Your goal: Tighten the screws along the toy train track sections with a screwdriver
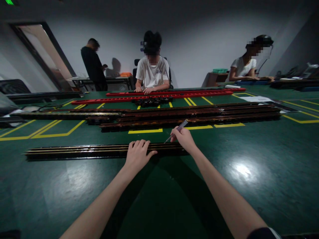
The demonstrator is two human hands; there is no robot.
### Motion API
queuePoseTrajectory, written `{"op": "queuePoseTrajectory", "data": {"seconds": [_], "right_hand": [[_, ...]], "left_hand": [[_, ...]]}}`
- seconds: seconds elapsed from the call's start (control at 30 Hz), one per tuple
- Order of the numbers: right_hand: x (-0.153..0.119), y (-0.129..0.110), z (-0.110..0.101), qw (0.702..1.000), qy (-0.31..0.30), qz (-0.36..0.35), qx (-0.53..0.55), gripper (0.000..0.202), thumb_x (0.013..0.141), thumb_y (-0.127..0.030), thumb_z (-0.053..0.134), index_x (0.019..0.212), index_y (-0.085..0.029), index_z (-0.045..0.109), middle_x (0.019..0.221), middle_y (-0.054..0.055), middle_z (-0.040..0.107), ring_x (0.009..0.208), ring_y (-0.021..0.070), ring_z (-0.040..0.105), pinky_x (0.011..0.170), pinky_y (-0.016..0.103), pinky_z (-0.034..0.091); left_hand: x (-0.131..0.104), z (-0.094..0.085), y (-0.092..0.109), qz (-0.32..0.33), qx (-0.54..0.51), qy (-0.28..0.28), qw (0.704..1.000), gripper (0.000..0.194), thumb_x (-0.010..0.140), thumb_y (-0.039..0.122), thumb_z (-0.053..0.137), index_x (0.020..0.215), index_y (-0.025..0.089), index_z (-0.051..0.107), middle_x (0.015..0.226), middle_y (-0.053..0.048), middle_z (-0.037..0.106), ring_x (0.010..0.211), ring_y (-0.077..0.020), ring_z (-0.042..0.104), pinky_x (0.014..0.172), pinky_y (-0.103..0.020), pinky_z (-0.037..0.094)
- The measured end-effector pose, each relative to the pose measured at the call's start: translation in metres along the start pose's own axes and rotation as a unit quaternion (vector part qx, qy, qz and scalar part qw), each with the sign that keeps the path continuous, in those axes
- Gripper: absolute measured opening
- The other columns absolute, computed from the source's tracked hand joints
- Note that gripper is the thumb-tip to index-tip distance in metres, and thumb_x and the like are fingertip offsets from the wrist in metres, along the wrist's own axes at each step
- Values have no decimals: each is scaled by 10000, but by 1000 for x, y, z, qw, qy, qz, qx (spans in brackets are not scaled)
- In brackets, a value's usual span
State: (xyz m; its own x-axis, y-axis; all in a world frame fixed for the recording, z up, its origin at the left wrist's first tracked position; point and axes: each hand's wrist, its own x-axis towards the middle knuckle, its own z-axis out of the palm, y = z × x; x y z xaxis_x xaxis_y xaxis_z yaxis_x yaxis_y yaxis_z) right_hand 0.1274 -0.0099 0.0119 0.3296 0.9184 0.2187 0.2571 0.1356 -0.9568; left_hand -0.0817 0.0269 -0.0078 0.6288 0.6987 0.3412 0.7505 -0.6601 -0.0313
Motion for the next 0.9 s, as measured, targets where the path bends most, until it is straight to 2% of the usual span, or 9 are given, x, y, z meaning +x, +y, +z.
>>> {"op": "queuePoseTrajectory", "data": {"seconds": [0.43,0.67,0.9], "right_hand": [[-1,5,0,1000,20,-5,15,198,801,-293,488,634,-193,529,487,-27,579,483,133,579,580,260,469],[-4,-2,0,1000,6,-17,-22,218,832,-313,490,662,-189,545,521,-24,596,526,142,605,648,282,476],[-8,-10,8,999,-16,-11,-32,198,857,-261,507,682,-185,562,573,-3,633,599,155,640,710,294,481]], "left_hand": [[0,1,0,1,-10,9,1000,434,907,492,477,1136,149,612,1114,-126,656,1052,-288,586,942,-461,402],[-1,2,-1,8,-16,13,1000,472,905,518,445,1140,143,608,1115,-129,657,1046,-291,583,947,-473,385],[0,2,-1,11,-15,27,999,413,893,447,466,1148,157,612,1118,-129,657,1050,-299,582,954,-487,376]]}}
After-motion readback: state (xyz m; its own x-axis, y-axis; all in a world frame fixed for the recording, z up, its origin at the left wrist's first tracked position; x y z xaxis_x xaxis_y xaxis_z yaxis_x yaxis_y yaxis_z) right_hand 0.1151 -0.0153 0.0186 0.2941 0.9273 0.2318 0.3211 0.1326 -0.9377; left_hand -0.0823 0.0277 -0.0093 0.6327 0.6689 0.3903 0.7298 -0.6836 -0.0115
